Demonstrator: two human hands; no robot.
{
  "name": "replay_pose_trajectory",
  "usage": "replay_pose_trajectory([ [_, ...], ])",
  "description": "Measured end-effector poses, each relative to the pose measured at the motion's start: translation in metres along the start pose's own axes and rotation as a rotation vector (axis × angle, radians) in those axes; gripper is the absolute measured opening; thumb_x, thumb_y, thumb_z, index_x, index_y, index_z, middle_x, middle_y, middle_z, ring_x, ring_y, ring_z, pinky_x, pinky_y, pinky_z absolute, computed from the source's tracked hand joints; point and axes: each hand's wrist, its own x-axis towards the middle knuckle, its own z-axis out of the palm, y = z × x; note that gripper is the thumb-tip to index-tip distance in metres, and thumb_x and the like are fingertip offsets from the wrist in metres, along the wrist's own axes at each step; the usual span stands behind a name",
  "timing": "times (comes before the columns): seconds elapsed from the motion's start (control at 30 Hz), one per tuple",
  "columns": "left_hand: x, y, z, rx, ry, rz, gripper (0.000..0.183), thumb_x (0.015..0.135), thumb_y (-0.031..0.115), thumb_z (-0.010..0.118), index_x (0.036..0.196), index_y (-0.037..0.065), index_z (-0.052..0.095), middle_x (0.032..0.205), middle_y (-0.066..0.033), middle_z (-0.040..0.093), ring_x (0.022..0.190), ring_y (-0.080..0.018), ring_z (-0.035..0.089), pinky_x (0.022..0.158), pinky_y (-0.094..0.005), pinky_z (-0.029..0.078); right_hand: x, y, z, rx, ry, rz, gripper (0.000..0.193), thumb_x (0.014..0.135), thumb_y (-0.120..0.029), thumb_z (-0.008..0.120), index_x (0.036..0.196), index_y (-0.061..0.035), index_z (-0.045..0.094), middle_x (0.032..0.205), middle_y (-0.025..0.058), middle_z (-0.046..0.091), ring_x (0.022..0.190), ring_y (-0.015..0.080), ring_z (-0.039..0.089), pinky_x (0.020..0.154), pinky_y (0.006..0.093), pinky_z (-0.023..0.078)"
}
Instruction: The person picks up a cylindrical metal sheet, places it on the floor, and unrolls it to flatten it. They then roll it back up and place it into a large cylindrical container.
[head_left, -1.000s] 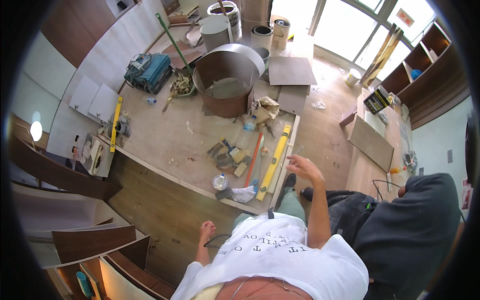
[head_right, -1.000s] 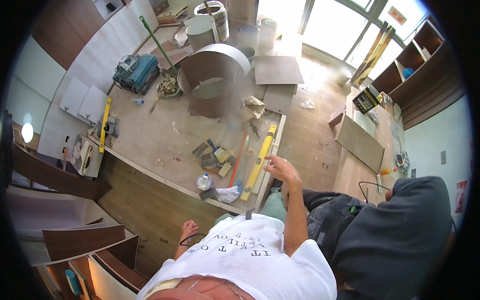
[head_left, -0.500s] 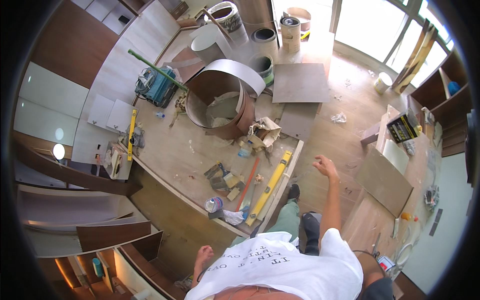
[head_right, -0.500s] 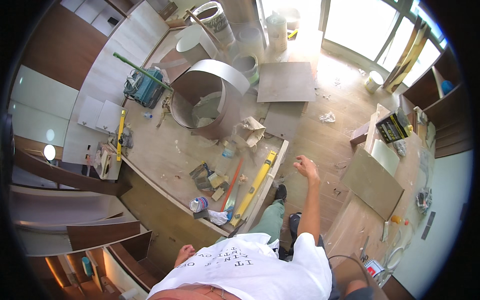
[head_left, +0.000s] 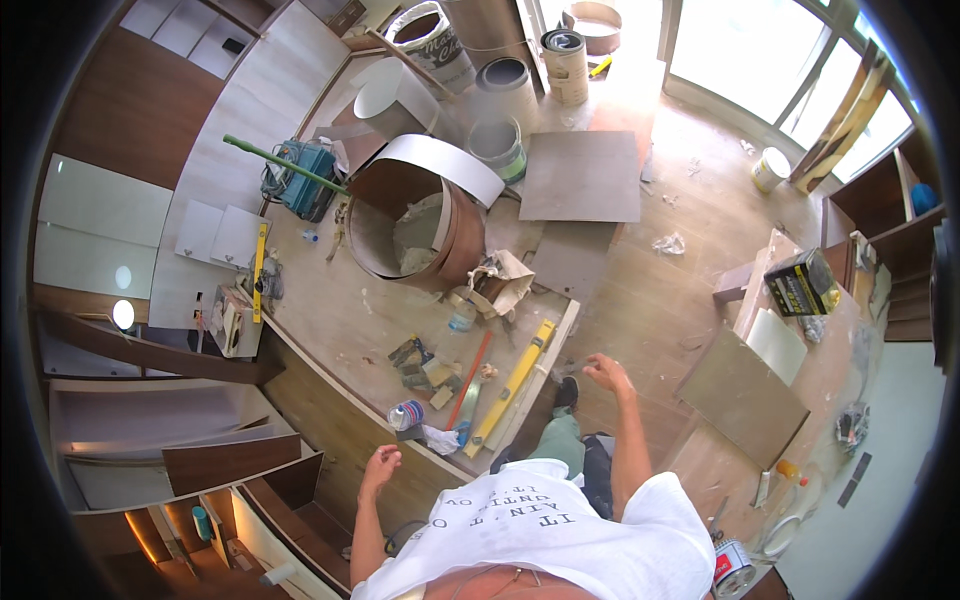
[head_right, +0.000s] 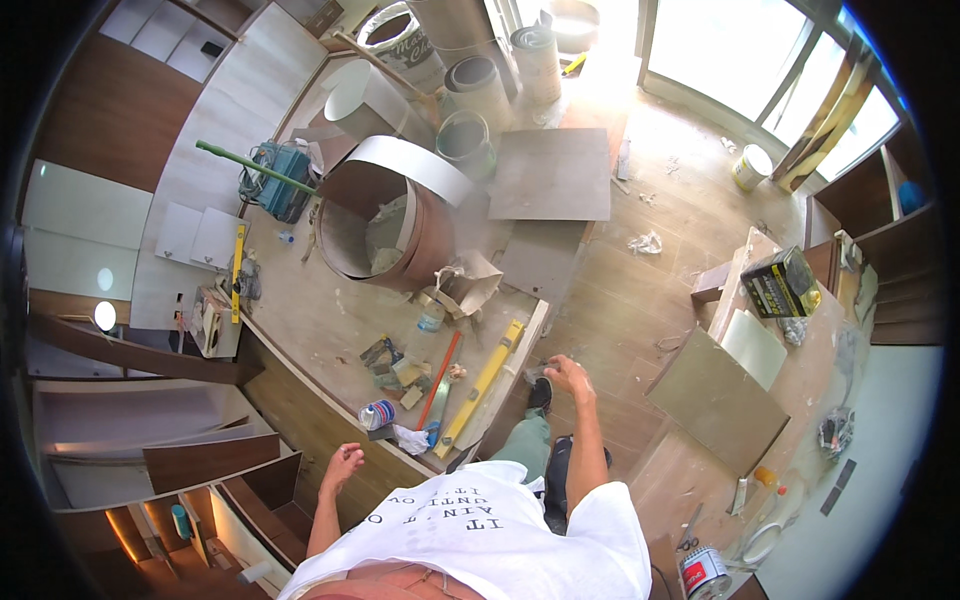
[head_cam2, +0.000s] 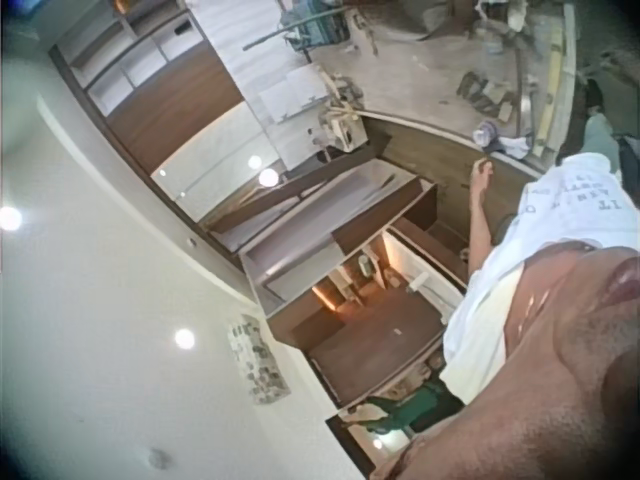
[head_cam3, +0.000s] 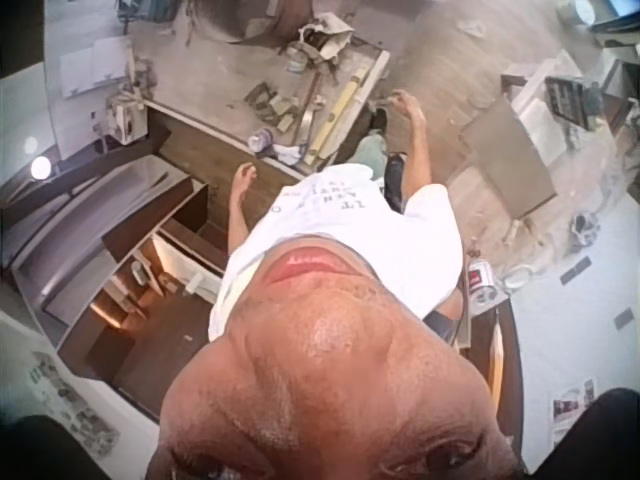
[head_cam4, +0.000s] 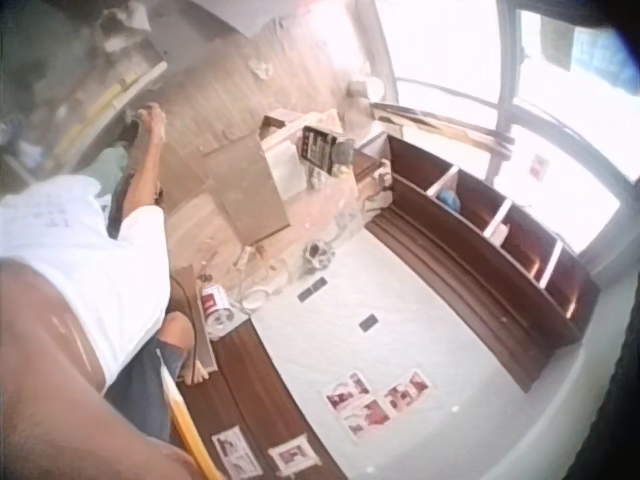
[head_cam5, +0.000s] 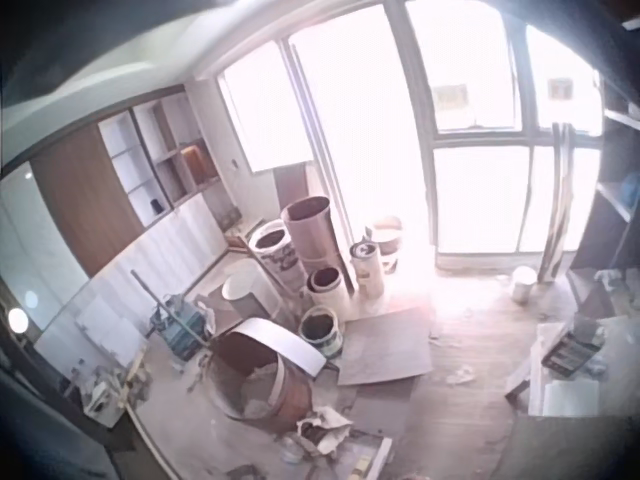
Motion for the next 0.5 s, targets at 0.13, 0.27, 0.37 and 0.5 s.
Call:
replay_pose_trajectory([
  [0.13,0.018,0.008,0.018,0.037,-0.048,0.080,0.045,0.092,0.030,0.067,0.126,0.003,0.059,0.107,-0.0113,0.069,0.093,-0.0194,0.068,0.083,-0.0328,0.052,-0.004,-0.011,-0.015,-0.055,-0.050,-0.024,0.049,0.087,-0.039,0.068,0.127,-0.0112,0.063,0.113,0.0196,0.069,0.107,0.0346,0.066,0.093,0.0423,0.051],
  [0.27,0.051,0.007,0.040,0.337,-0.136,0.214,0.046,0.090,0.033,0.069,0.123,0.002,0.061,0.103,-0.0145,0.071,0.092,-0.0237,0.069,0.082,-0.0357,0.054,0.001,-0.020,-0.037,-0.066,-0.017,-0.060,0.047,0.088,-0.037,0.068,0.127,-0.0110,0.062,0.111,0.0188,0.070,0.106,0.0347,0.066,0.092,0.0422,0.051],
  [0.37,0.078,0.032,0.064,0.453,-0.241,0.293,0.048,0.088,0.034,0.070,0.121,0.002,0.062,0.102,-0.0169,0.071,0.091,-0.0269,0.069,0.082,-0.0377,0.054,-0.010,-0.033,-0.062,-0.067,0.030,-0.051,0.046,0.089,-0.035,0.067,0.127,-0.0100,0.062,0.112,0.0187,0.070,0.106,0.0342,0.066,0.092,0.0418,0.051],
  [0.5,0.140,0.077,0.105,0.587,-0.352,0.503,0.045,0.089,0.036,0.068,0.119,0.003,0.062,0.106,-0.0185,0.071,0.098,-0.0316,0.068,0.085,-0.0408,0.053,-0.039,-0.033,-0.094,-0.043,0.092,-0.012,0.047,0.089,-0.035,0.066,0.128,-0.0081,0.061,0.115,0.0190,0.069,0.106,0.0331,0.066,0.092,0.0413,0.051],
])
